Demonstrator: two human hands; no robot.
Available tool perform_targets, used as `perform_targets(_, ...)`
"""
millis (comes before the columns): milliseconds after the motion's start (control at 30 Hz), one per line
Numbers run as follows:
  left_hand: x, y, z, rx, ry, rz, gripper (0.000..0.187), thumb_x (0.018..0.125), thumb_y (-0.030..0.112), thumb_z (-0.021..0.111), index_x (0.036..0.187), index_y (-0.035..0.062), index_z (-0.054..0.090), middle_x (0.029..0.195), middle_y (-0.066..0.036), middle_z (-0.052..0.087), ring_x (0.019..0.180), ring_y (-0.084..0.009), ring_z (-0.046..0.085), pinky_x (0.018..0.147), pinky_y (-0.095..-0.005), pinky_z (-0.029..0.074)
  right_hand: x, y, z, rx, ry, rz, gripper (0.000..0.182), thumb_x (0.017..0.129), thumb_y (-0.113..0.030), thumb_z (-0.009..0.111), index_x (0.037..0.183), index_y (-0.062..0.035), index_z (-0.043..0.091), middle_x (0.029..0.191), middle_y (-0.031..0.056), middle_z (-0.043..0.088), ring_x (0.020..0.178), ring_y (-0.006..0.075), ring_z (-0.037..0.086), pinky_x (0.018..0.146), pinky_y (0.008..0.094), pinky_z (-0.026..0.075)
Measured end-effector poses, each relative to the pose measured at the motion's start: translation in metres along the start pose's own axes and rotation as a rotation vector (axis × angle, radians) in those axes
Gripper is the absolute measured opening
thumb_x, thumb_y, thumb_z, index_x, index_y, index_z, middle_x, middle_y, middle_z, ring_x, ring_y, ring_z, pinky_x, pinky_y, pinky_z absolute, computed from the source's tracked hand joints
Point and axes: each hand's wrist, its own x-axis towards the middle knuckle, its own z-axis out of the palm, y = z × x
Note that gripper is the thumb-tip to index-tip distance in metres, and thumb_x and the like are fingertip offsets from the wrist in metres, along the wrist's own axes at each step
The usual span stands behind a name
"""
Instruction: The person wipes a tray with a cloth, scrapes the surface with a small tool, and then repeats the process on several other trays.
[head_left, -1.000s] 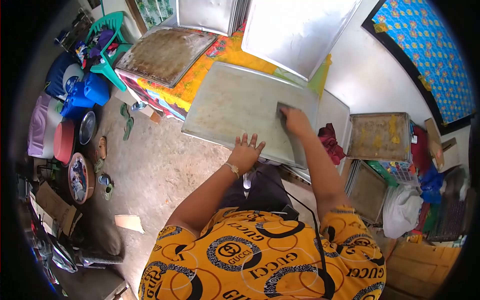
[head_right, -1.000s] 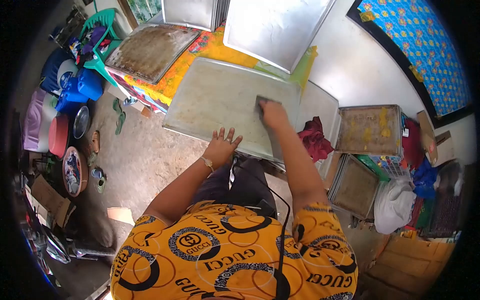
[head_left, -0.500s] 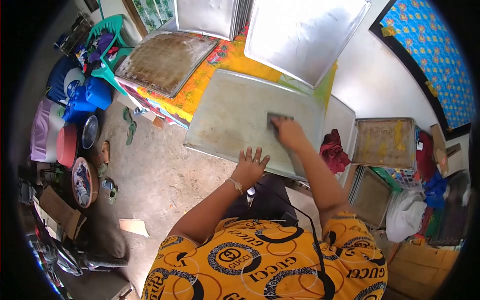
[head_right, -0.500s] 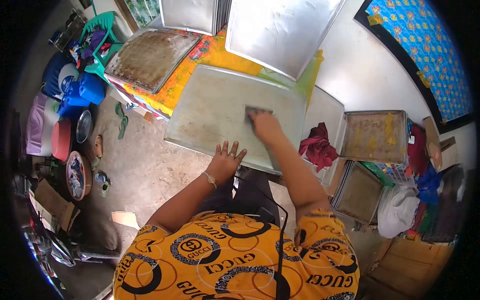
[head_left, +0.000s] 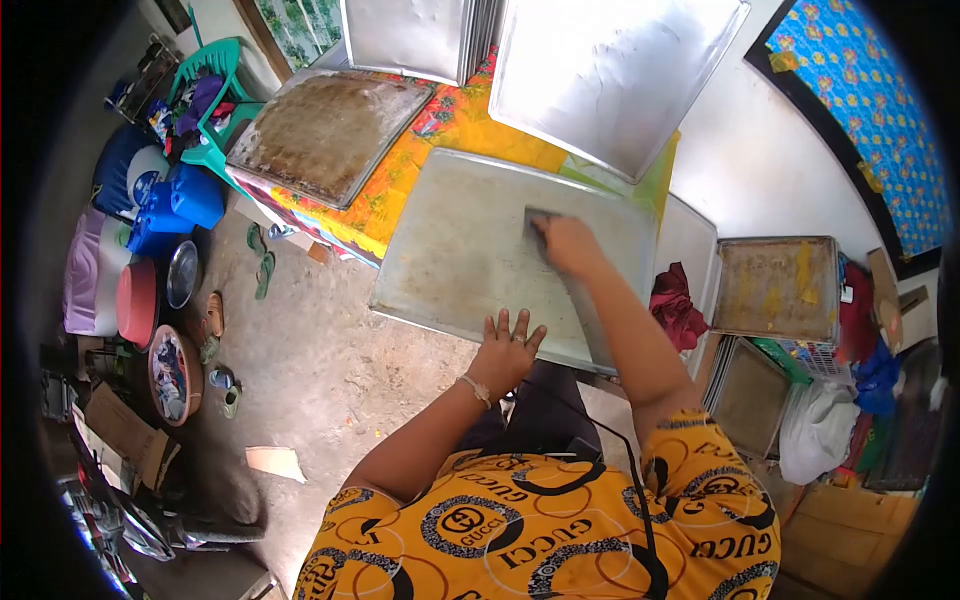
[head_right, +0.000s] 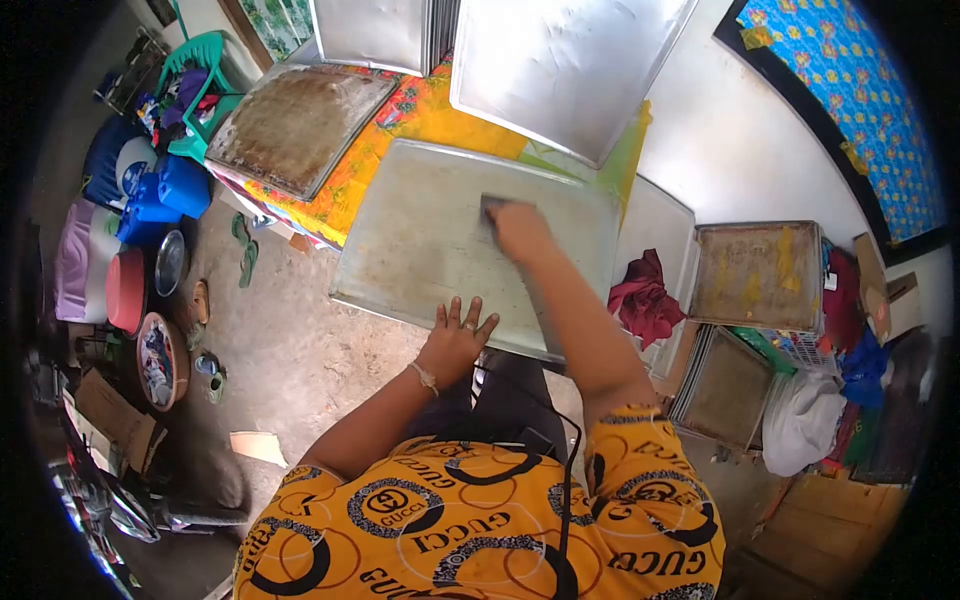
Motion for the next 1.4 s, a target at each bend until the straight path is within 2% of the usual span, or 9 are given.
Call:
perform_targets(233,0.001,-0.002,-0.002,-0.011,-0.004,-0.011,0.047,0.087,0.017,0.046,0.134,0.0118,0.045,0.137,-0.026,0.039,0.120,-0.0517,0.041,0.097,-0.0618,0.033,0.015,-0.013,-0.002,-0.005,-0.043,-0.003,0.036,0.079,-0.008,0.048,0.112,-0.0095,0.062,0.094,0.0188,0.063,0.086,0.0353,0.061,0.073,0.0461,0.049)
perform_targets(333,0.001,-0.002,0.003,-0.018,-0.021,-0.005,0.049,0.087,0.016,0.047,0.135,0.0121,0.043,0.139,-0.027,0.036,0.120,-0.0526,0.040,0.097,-0.0625,0.032,-0.003,-0.016,0.034,-0.144,0.213,-0.148,0.035,0.079,-0.008,0.048,0.112,-0.0094,0.062,0.095,0.0185,0.063,0.086,0.0346,0.061,0.073,0.0459,0.049)
perform_targets(533,0.001,0.000,-0.009,-0.080,-0.082,-0.025,0.051,0.086,0.014,0.048,0.136,0.0116,0.041,0.141,-0.027,0.033,0.123,-0.0528,0.037,0.099,-0.0629,0.029,0.055,-0.001,-0.020,0.024,-0.051,0.074,0.031,0.079,-0.010,0.051,0.109,-0.0099,0.062,0.093,0.0184,0.064,0.088,0.0333,0.062,0.075,0.0457,0.049)
perform_targets(667,0.005,-0.005,-0.003,-0.047,-0.070,-0.033,0.050,0.087,0.016,0.048,0.136,0.0113,0.041,0.141,-0.026,0.033,0.123,-0.0525,0.037,0.099,-0.0628,0.030,0.037,-0.033,0.010,-0.111,0.007,-0.083,0.030,0.080,-0.010,0.050,0.107,-0.0096,0.063,0.089,0.0183,0.065,0.084,0.0344,0.063,0.071,0.0458,0.049)
perform_targets(867,0.001,-0.002,-0.004,-0.074,-0.081,-0.017,0.054,0.086,0.023,0.052,0.137,0.0117,0.040,0.142,-0.026,0.031,0.124,-0.0524,0.036,0.099,-0.0631,0.029,0.079,-0.011,0.013,-0.042,-0.005,0.022,0.026,0.079,-0.009,0.050,0.101,-0.0079,0.062,0.089,0.0191,0.064,0.086,0.0370,0.062,0.073,0.0466,0.049)
perform_targets(933,0.000,-0.004,0.003,-0.030,-0.092,-0.016,0.055,0.085,0.021,0.052,0.138,0.0117,0.039,0.143,-0.026,0.030,0.124,-0.0526,0.035,0.100,-0.0628,0.029,0.065,-0.025,0.028,-0.074,0.047,-0.087,0.024,0.081,-0.011,0.049,0.099,-0.0087,0.063,0.092,0.0192,0.064,0.086,0.0377,0.061,0.074,0.0468,0.049)
perform_targets(1167,0.002,-0.003,-0.012,-0.055,-0.082,-0.024,0.052,0.086,0.011,0.046,0.137,0.0127,0.039,0.140,-0.025,0.035,0.124,-0.0500,0.038,0.099,-0.0603,0.031,0.079,-0.005,-0.003,0.032,0.067,-0.020,0.025,0.084,-0.011,0.047,0.103,-0.0082,0.064,0.088,0.0195,0.065,0.080,0.0366,0.063,0.072,0.0441,0.050)
perform_targets(1300,0.001,-0.009,-0.012,-0.096,-0.044,-0.010,0.055,0.085,0.014,0.050,0.138,0.0164,0.038,0.143,-0.020,0.034,0.126,-0.0449,0.038,0.100,-0.0597,0.031,0.025,-0.038,0.029,-0.192,0.152,-0.054,0.031,0.082,-0.010,0.048,0.109,-0.0022,0.061,0.095,0.0182,0.064,0.085,0.0330,0.063,0.075,0.0403,0.051)
perform_targets(1400,-0.015,-0.023,-0.030,-0.153,-0.039,-0.110,0.068,0.080,0.023,0.061,0.141,0.0202,0.032,0.147,-0.015,0.028,0.133,-0.0398,0.030,0.104,-0.0607,0.023,-0.011,-0.031,0.023,-0.073,0.085,-0.102,0.031,0.082,-0.012,0.049,0.109,-0.0037,0.061,0.099,0.0189,0.063,0.087,0.0320,0.063,0.075,0.0407,0.051)
